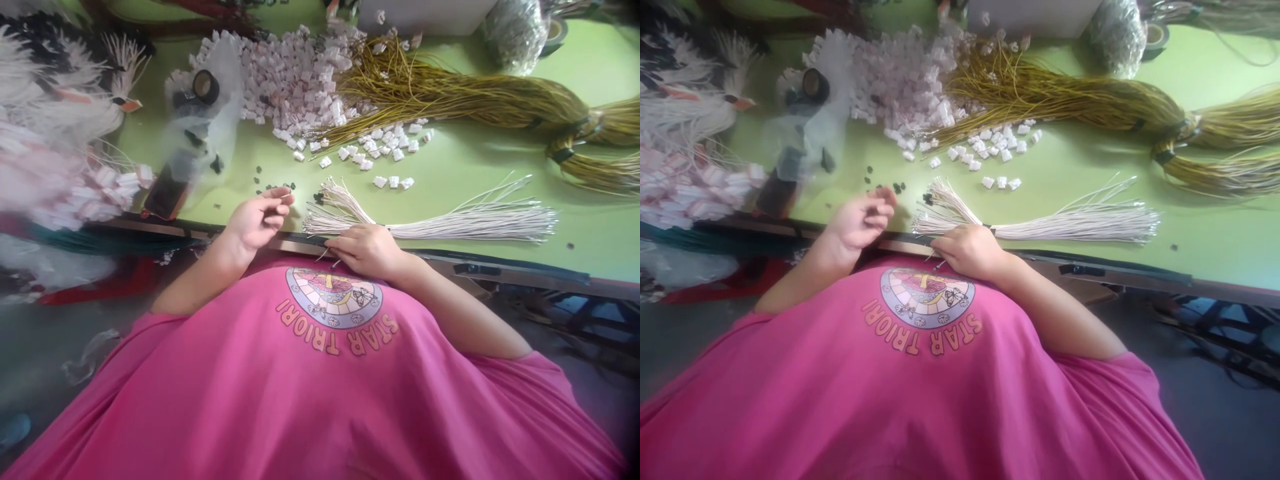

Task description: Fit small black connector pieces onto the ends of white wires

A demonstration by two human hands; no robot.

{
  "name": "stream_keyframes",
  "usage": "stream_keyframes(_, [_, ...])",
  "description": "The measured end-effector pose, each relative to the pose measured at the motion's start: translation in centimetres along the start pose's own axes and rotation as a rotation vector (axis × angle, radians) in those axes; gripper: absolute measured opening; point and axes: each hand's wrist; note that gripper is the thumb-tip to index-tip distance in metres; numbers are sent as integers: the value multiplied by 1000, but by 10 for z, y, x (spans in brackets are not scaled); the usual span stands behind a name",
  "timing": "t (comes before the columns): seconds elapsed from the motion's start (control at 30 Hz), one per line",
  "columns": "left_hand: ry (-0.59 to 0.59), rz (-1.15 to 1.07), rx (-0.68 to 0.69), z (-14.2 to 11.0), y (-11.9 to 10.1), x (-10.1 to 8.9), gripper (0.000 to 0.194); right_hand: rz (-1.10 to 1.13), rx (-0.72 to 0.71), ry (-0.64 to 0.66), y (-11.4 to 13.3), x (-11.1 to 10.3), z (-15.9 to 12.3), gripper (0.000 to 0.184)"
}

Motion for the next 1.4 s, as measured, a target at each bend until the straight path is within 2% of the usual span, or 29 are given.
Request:
stream_keyframes(0.07, [-118,-158,-83,3,-4,4,25,-67,-47,64,3,0,5,29])
stream_keyframes(0.13, [-183,-263,-103,4,-5,8,24,-107,-86,152,8,-2,11,28])
stream_keyframes(0.23, [-194,-363,-70,3,-5,10,18,-130,-108,251,12,-4,18,28])
stream_keyframes(0.33, [-163,-364,-13,1,-4,8,20,-144,-100,268,11,-4,19,29])
stream_keyframes(0.43, [-140,-281,-11,-1,-3,6,24,-98,-84,227,5,0,18,30])
stream_keyframes(0.53, [-107,-156,-41,-1,-2,4,22,12,-17,81,-3,6,17,31])
stream_keyframes(0.67, [16,-13,-18,1,2,-2,16,181,60,-83,-10,7,20,26])
stream_keyframes(0.73, [75,43,-3,2,5,-6,18,254,60,-65,-11,2,22,24])
stream_keyframes(0.87, [219,164,7,1,9,-9,30,352,73,114,-10,-10,24,22])
stream_keyframes(0.93, [252,197,6,0,12,-9,28,274,61,184,-8,-11,24,26])
stream_keyframes(1.0, [252,222,11,-1,14,-9,17,132,0,222,-4,-7,25,27])
stream_keyframes(1.07, [238,270,38,-2,18,-10,9,-11,-37,232,0,-2,25,27])
stream_keyframes(1.13, [219,347,78,-1,22,-11,12,-84,-59,240,4,1,25,27])
stream_keyframes(1.27, [164,475,226,1,31,-15,16,-63,-58,190,7,4,24,27])
stream_keyframes(1.4, [170,571,351,0,34,-14,17,-9,-22,90,7,7,22,29])
Point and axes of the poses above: each hand's wrist, its own z-axis towards the middle knuckle, its own x-axis out of the palm, y = z × x, and after that the axes turned 14 degrees about -y, right-handed
